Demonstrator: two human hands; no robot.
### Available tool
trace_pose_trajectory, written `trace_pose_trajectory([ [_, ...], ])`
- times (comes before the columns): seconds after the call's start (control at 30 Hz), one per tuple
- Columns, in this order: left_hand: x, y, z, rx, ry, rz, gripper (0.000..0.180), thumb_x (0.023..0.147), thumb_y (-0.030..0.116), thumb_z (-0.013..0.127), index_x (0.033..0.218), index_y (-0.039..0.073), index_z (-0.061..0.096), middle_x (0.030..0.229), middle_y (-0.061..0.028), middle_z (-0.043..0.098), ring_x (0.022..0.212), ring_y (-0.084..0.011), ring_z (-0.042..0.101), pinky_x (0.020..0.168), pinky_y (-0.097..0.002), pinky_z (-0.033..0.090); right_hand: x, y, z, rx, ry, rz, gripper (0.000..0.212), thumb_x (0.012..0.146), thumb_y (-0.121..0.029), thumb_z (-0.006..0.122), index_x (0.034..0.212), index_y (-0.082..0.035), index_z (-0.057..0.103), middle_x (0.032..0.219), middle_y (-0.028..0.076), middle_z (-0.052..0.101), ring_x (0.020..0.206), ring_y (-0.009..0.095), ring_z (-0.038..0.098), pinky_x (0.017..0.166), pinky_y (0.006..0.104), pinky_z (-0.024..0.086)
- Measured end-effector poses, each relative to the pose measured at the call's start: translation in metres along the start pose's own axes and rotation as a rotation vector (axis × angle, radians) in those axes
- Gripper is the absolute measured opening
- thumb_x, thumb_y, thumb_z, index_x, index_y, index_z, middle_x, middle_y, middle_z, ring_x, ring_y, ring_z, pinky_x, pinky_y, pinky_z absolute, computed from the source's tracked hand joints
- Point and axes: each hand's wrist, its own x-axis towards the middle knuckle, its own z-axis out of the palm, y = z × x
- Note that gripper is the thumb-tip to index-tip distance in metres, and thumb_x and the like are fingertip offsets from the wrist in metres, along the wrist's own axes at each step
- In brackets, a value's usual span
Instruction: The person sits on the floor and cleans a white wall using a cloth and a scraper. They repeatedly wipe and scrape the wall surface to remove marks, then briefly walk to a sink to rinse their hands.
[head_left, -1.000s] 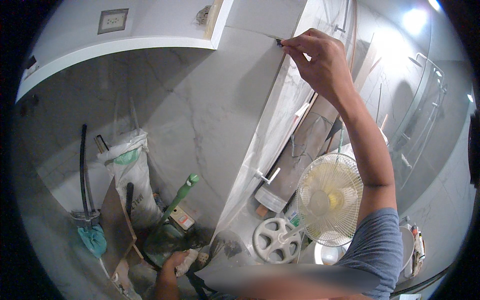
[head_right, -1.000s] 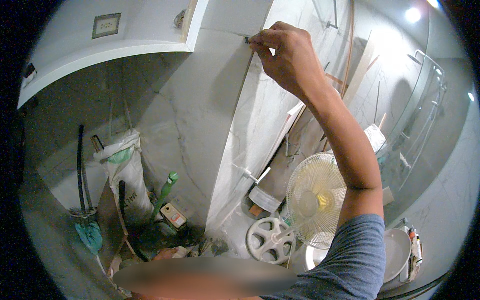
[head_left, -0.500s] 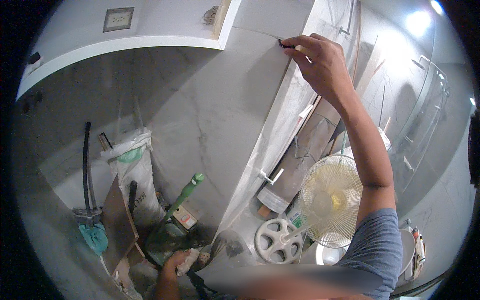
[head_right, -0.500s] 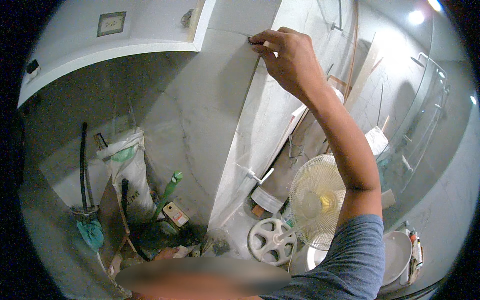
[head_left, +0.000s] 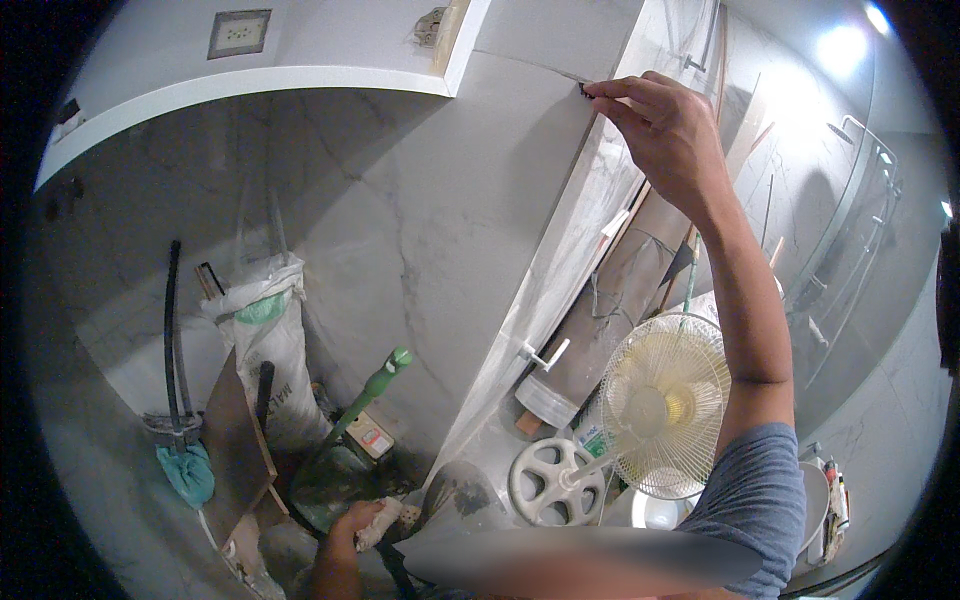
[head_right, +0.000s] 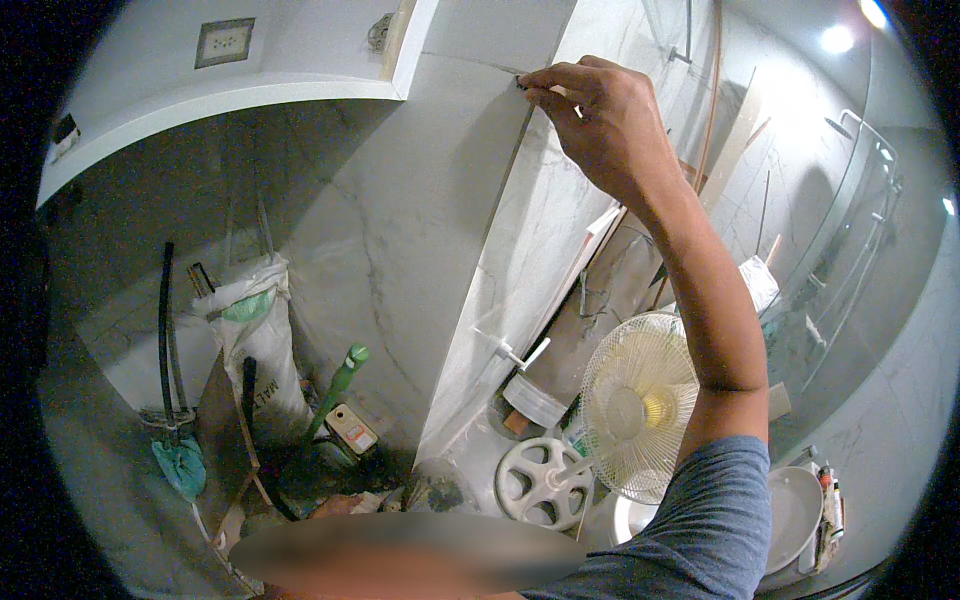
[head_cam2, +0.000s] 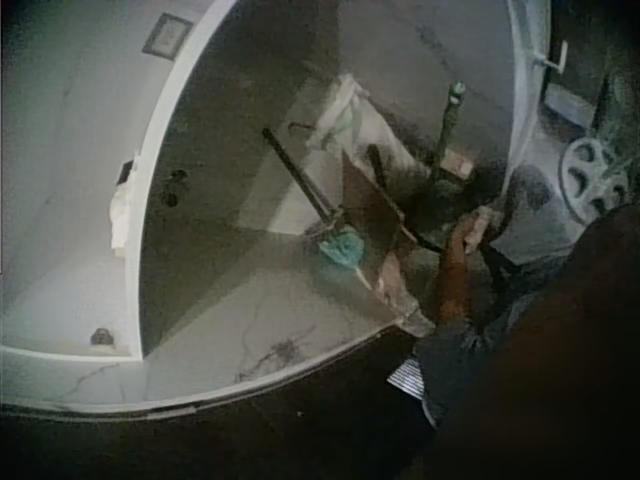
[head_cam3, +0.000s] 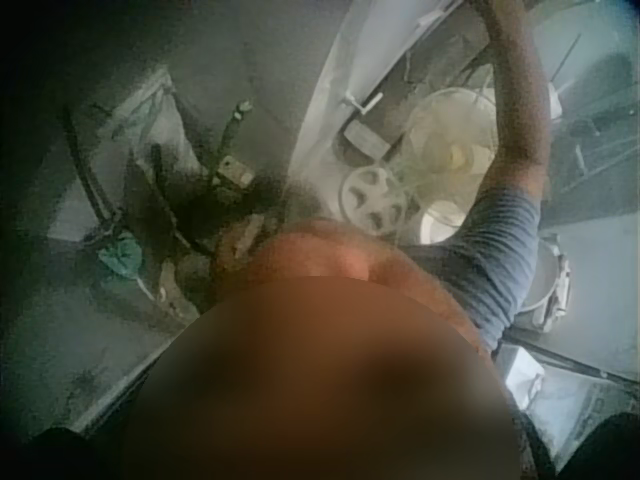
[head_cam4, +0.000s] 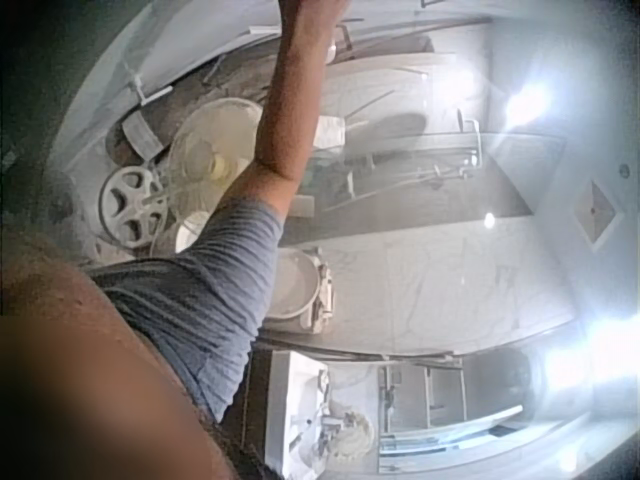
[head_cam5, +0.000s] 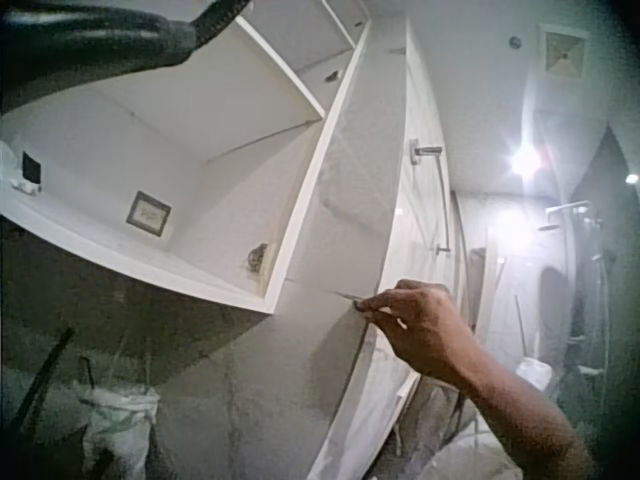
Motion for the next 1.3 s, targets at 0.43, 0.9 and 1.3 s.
trace_pose_trajectory([
  [0.43,0.003,-0.002,0.005,-0.005,-0.014,0.0,0.061,0.101,0.056,0.057,0.125,0.001,0.071,0.114,-0.0191,0.074,0.1,-0.0256,0.068,0.091,-0.0397,0.052,0.006,0.004,0.012,0.031,0.024,-0.019,0.017,0.095,-0.012,0.072,0.109,-0.007,0.08,0.088,0.017,0.072,0.073,0.028,0.07,0.069,0.0391,0.055],
  [0.9,0.009,-0.014,0.004,-0.045,0.003,0.001,0.063,0.1,0.057,0.058,0.122,-0.001,0.071,0.111,-0.0183,0.074,0.099,-0.0253,0.068,0.09,-0.0395,0.052,0.002,-0.001,0.018,0.049,0.074,-0.015,0.017,0.095,-0.01,0.07,0.108,-0.006,0.08,0.086,0.019,0.072,0.074,0.03,0.07,0.07,0.0397,0.055],
  [1.3,0.006,-0.009,0.002,-0.05,0.02,0.005,0.065,0.1,0.058,0.059,0.12,-0.003,0.071,0.109,-0.0176,0.074,0.098,-0.0251,0.068,0.089,-0.0393,0.052,0.006,0.001,0.024,0.077,0.077,-0.005,0.018,0.095,-0.012,0.07,0.109,-0.006,0.08,0.089,0.019,0.072,0.076,0.033,0.07,0.072,0.0406,0.056],
])
